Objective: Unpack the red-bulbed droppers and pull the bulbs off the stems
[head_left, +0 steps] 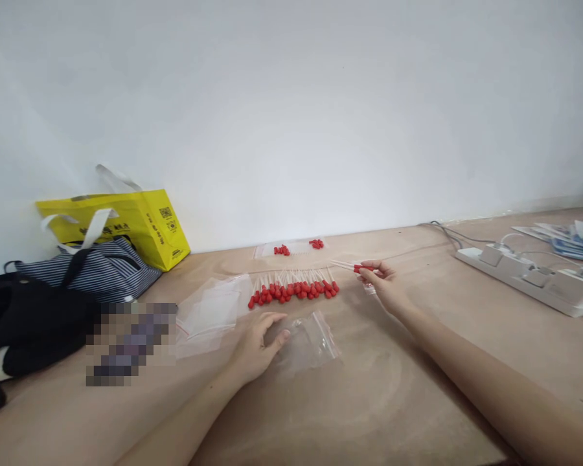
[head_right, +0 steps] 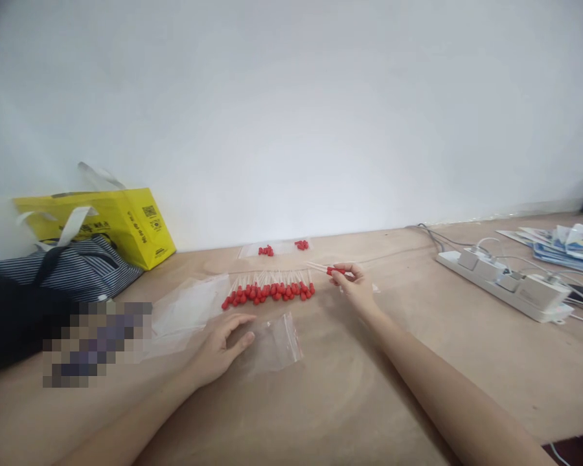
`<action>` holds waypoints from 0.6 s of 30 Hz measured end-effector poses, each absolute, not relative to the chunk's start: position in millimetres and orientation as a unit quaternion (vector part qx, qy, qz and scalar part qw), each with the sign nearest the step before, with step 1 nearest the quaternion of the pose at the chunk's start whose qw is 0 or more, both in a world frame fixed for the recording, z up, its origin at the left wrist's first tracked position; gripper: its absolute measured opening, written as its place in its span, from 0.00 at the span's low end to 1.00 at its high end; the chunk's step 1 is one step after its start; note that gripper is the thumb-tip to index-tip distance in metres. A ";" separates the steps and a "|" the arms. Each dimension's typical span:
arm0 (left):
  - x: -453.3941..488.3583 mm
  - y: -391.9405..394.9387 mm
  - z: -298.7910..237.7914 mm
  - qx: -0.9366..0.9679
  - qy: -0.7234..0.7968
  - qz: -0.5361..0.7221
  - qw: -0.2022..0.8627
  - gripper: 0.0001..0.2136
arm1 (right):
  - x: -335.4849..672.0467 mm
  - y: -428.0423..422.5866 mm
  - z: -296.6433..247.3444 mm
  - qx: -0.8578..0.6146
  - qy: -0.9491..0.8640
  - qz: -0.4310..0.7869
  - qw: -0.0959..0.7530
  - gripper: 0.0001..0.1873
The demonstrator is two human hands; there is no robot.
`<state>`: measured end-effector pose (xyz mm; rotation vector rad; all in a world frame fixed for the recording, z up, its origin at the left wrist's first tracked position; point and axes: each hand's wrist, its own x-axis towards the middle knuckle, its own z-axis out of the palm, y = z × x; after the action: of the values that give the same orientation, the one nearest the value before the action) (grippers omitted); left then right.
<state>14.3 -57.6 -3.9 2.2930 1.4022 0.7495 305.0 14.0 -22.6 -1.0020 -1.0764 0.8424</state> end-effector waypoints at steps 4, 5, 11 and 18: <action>11.7 -53.6 -5.4 0.806 0.513 0.254 0.147 0.14 | 275.8 24.1 -32.6 -0.490 -0.538 0.252 0.638 0.16; 11.3 -53.7 -5.5 0.804 0.518 0.250 0.150 0.14 | 270.4 27.4 -34.9 -0.499 -0.560 0.213 0.626 0.15; 8.9 -55.3 -6.7 0.768 0.572 0.215 0.191 0.20 | 261.4 40.6 -44.8 -0.495 -0.674 0.063 0.546 0.10; 8.8 -55.2 -3.9 0.779 0.561 0.195 0.201 0.09 | 263.6 42.5 -51.0 -0.488 -0.744 0.014 0.456 0.13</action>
<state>8.8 -55.2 -3.9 2.1757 1.5685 0.5456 263.6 42.5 -51.0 -1.2043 -1.8345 0.0346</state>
